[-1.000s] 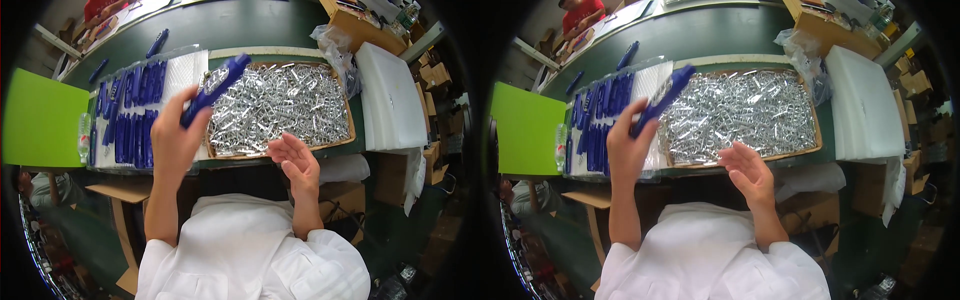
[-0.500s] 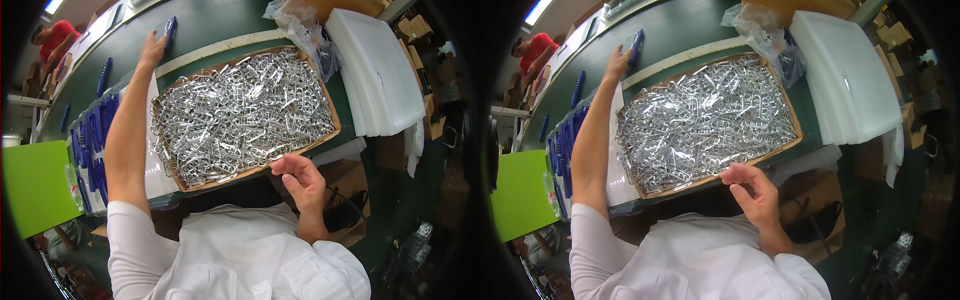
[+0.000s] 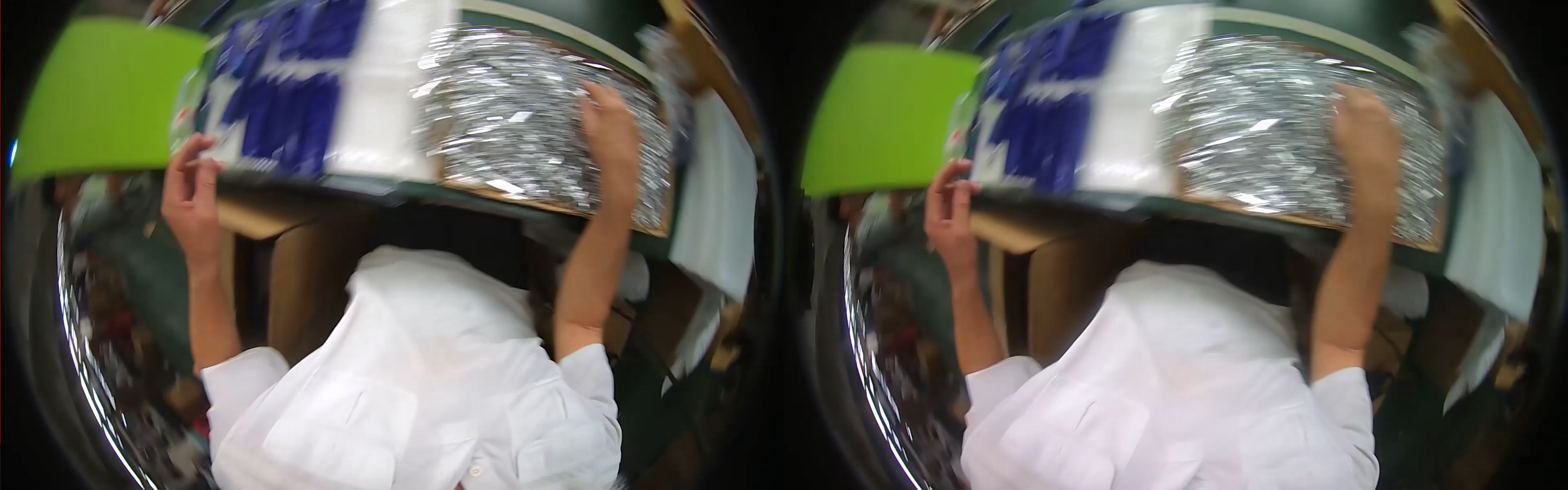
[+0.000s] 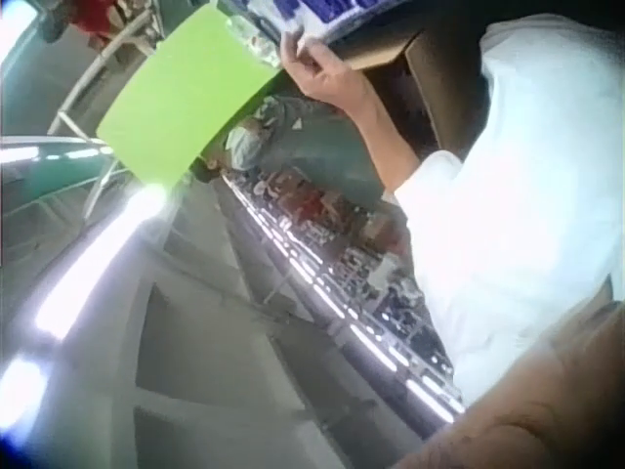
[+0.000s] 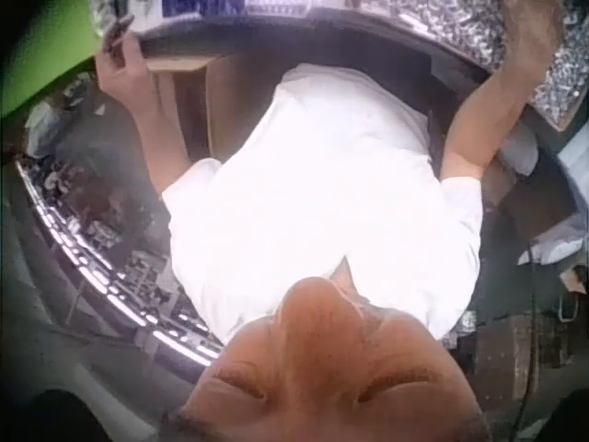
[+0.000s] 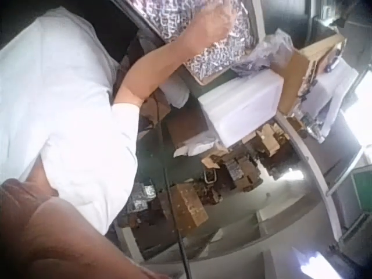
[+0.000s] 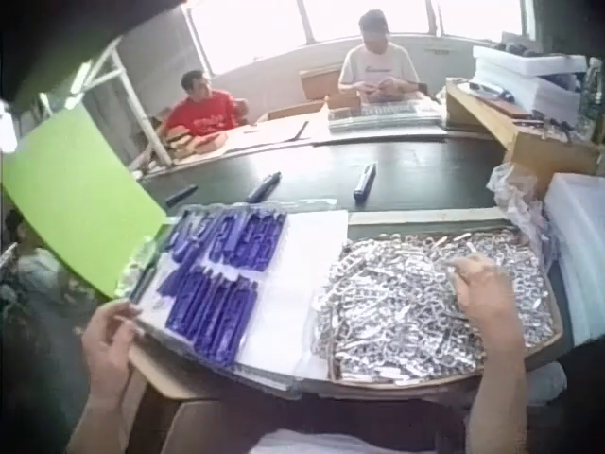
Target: The person assembles electronic devices by hand, taking metal components from component bins and inserting them into plastic casings to create finished assemblies, which are then placed into a cardboard box.
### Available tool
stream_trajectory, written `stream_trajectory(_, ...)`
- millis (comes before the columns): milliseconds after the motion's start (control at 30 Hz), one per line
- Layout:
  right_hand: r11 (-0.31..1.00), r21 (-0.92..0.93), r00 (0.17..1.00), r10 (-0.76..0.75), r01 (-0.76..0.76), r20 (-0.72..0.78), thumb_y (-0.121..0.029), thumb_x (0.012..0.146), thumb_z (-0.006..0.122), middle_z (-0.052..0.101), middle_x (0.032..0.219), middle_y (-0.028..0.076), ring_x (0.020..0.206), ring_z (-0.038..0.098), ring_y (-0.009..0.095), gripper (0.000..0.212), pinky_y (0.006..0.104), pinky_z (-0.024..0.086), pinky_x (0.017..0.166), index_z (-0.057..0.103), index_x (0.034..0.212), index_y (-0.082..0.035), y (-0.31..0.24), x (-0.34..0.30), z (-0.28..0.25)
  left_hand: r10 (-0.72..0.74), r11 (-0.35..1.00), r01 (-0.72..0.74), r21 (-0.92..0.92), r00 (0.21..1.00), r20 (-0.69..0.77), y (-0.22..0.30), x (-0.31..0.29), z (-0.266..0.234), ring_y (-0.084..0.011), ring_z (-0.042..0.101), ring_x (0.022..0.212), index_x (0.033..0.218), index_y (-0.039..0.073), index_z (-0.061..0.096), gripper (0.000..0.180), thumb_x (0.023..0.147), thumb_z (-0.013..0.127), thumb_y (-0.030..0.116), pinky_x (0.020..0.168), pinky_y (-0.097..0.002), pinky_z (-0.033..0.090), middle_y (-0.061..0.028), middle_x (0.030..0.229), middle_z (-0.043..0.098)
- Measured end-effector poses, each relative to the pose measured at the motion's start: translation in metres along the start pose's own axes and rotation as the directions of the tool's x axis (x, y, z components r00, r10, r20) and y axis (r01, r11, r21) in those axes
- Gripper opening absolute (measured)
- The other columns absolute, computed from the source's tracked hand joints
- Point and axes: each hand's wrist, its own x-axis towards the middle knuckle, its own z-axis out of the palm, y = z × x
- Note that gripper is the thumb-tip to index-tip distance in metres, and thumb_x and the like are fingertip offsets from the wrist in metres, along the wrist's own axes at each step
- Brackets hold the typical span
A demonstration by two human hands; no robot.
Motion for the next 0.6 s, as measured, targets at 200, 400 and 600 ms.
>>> stream_trajectory(200, 0.999, 0.020, 0.988, 0.036, -0.039, 0.153, -0.018, 0.099, 0.063, 0.072, 0.127, 0.016, 0.108, 0.072, 0.032, 0.034, 0.0396, 0.054, 0.095, 0.068, 0.131, -0.005, 0.012, 0.005, 0.005, -0.544, 0.833, 0.549, 0.063, 0.835, -0.083, -0.077, -0.206, -0.141, -0.0077, 0.062, 0.073, 0.117, -0.001, 0.071, 0.020, 0.103, 0.057, 0.000, 0.068, -0.0225, 0.052, -0.0065, 0.098, 0.074)
stream_trajectory(400, 0.999, 0.002, 0.995, 0.045, -0.046, 0.084, -0.017, 0.097, 0.061, 0.070, 0.133, 0.017, 0.116, 0.070, 0.030, 0.042, 0.0395, 0.052, 0.100, 0.066, 0.138, -0.011, 0.059, -0.002, 0.035, -0.858, 0.505, 0.445, 0.740, 0.357, 0.371, -0.178, -0.347, -0.185, -0.0350, 0.073, 0.105, 0.121, 0.003, 0.072, 0.036, 0.095, 0.060, 0.025, 0.092, -0.0478, 0.057, -0.0210, 0.113, 0.075)
stream_trajectory(600, 0.984, 0.167, 0.998, 0.067, -0.068, 0.008, -0.012, 0.100, 0.059, 0.075, 0.125, 0.014, 0.114, 0.070, 0.023, 0.039, 0.0335, 0.051, 0.100, 0.067, 0.138, -0.009, 0.068, 0.008, 0.029, -0.922, 0.269, 0.479, 0.835, 0.379, 0.080, -0.386, -0.404, -0.192, -0.0437, 0.066, 0.118, 0.133, 0.002, 0.066, 0.045, 0.097, 0.057, 0.027, 0.103, -0.0492, 0.053, -0.0288, 0.129, 0.067)
